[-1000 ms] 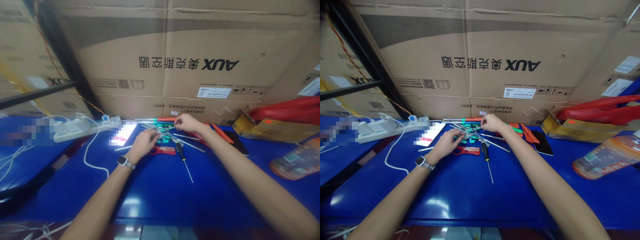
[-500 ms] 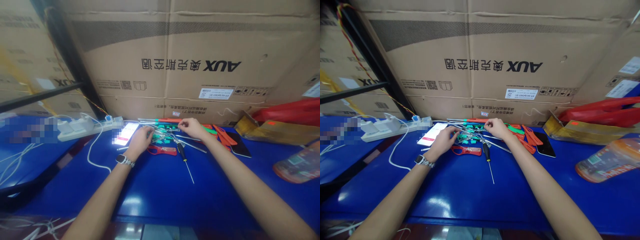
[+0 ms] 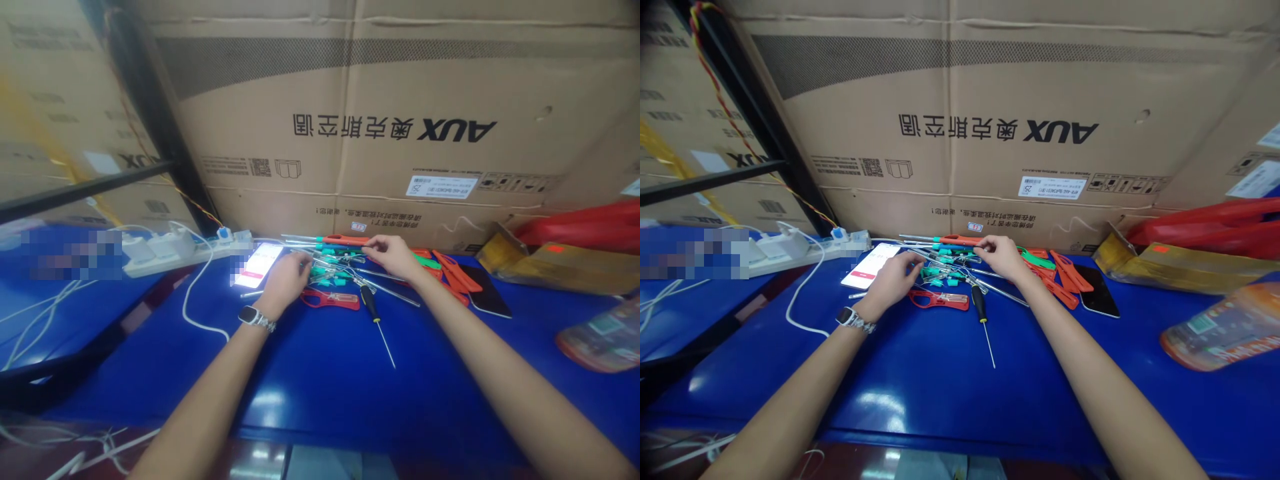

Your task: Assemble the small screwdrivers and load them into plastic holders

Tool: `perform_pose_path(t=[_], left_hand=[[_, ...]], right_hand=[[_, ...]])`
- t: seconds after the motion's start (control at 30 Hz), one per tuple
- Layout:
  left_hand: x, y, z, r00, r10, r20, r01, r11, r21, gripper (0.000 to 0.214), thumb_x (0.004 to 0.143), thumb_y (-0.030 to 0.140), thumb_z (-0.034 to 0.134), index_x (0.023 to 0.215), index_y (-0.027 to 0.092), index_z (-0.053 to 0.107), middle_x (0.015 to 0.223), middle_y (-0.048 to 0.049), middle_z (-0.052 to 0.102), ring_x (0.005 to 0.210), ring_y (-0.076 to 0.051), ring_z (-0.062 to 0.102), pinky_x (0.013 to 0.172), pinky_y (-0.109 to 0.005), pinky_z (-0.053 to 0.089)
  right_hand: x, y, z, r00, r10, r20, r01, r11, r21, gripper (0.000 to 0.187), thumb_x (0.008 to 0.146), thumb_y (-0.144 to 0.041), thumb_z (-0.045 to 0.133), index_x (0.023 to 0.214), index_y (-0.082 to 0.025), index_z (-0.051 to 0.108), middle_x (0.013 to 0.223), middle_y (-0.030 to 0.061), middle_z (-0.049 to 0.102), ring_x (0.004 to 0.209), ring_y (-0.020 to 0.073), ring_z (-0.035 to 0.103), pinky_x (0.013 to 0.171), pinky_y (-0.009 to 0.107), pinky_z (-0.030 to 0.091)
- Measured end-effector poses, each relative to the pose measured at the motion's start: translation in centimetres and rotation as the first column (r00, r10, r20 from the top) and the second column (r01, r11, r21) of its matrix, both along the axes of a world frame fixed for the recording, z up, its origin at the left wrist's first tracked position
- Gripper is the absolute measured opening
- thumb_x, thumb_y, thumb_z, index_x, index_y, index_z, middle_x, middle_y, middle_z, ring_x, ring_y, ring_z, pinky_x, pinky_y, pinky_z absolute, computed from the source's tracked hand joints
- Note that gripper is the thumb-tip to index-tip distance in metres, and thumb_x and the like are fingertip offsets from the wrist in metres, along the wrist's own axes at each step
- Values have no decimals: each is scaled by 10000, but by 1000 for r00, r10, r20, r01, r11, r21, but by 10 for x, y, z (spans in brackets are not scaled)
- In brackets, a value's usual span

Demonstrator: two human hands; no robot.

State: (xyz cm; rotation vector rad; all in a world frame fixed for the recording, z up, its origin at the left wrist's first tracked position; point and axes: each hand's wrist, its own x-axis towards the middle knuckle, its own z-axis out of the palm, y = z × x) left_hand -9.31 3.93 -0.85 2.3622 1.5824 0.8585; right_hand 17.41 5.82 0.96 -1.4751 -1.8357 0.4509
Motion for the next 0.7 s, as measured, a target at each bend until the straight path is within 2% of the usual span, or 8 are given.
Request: perform_pose_path(t=[0.1, 0.27, 0.4, 0.5, 0.6, 0.7], left_hand=[[3, -1, 0, 999, -29, 12, 30, 1000, -2, 186, 934, 217, 507, 1002, 187, 677, 1063, -86, 729, 957, -255, 669, 859, -387, 524], [5, -2, -4, 998, -58, 20, 58, 998, -6, 187, 935, 221, 504, 1008, 194, 675, 1052, -72, 728, 926, -238, 672, 839, -369, 524], [7, -1, -6, 996, -86, 27, 86, 996, 9, 172, 929, 223, 517, 998, 201, 672, 1066, -68, 722, 985, -248, 663, 882, -382, 515], [9, -2, -6, 994, -111, 20, 111, 994, 6, 169, 935, 234, 513, 997, 204, 668, 1061, -65, 719, 998, -247, 660, 888, -381, 511], [11, -2, -7, 994, -107, -2, 107, 994, -8, 179, 941, 256, 512, 1000, 204, 673, 1064, -73, 713, 984, -247, 662, 865, -378, 516], [12, -3, -6, 994, -102, -26, 101, 995, -18, 197, 944, 286, 514, 1010, 206, 682, 1056, -81, 709, 972, -254, 663, 850, -383, 519]], right_hand=[[-3, 0, 6, 991, 14, -131, -11, 1000, 22, 299, 794, -440, 654, 852, -156, 727, 679, 29, 679, 626, 156, 584, 622, 286, 457], [-8, 0, 3, 955, 48, -292, -38, 998, 41, 342, 759, -481, 684, 829, -147, 711, 633, 21, 663, 600, 154, 584, 627, 301, 474], [-11, 1, 3, 925, 92, -370, -81, 996, 44, 378, 741, -515, 708, 857, -156, 707, 653, 23, 678, 620, 159, 613, 650, 304, 498], [-12, 1, 2, 945, 137, -298, -142, 990, 3, 387, 773, -541, 689, 844, -162, 715, 659, 28, 691, 634, 164, 630, 668, 301, 508], [-10, 1, -4, 958, 193, -211, -230, 959, -167, 458, 879, -568, 561, 771, -152, 719, 708, 61, 730, 615, 156, 641, 656, 287, 515], [-7, 2, -12, 987, 159, -22, -160, 954, -252, 561, 987, -504, 376, 752, -145, 737, 760, 78, 758, 611, 147, 652, 635, 272, 512]])
